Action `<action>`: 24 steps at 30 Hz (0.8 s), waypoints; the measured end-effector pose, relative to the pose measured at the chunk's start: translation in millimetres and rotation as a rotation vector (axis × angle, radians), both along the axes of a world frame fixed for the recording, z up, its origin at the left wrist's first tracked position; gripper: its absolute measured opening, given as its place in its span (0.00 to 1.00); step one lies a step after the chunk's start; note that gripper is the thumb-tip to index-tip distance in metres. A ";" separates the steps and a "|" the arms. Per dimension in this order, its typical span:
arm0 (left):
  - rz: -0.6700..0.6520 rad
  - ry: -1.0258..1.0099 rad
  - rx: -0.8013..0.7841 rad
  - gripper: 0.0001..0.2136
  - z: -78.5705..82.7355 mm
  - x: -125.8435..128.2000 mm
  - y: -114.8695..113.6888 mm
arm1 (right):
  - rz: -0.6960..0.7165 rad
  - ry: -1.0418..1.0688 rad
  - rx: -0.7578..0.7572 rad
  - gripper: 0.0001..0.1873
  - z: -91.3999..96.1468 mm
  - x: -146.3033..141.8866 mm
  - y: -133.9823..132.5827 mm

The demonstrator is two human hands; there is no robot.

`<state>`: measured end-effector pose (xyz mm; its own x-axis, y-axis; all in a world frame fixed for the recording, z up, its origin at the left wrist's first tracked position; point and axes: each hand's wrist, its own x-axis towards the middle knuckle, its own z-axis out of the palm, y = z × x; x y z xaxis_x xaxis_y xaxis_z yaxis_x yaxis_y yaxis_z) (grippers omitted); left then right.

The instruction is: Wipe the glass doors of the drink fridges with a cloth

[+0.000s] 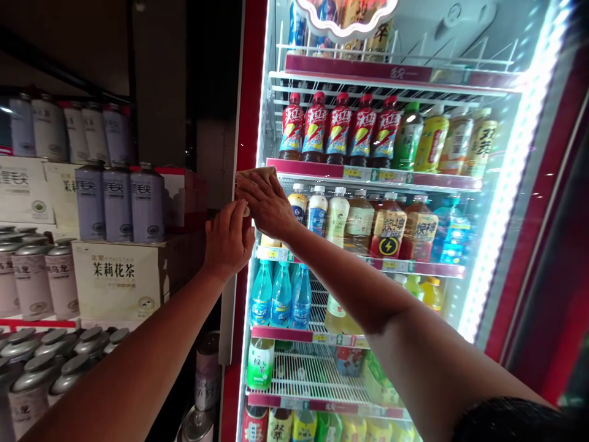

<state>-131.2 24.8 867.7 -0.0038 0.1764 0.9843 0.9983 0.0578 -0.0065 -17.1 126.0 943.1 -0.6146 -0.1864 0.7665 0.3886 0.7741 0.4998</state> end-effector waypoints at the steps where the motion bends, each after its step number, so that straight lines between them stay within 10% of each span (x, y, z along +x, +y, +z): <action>1: 0.001 0.000 -0.003 0.29 -0.1 -0.1 -0.1 | 0.001 0.007 -0.005 0.26 1.8 -1.2 -0.4; 24: 0.048 -0.005 -0.006 0.28 0.0 0.6 -1.2 | 0.072 0.066 0.023 0.25 24.2 9.9 11.8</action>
<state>-130.6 23.6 867.7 -0.0174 0.1820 0.9831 0.9945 0.1052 -0.0019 -7.2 137.8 967.4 -0.5475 -0.2460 0.7999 0.3653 0.7897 0.4929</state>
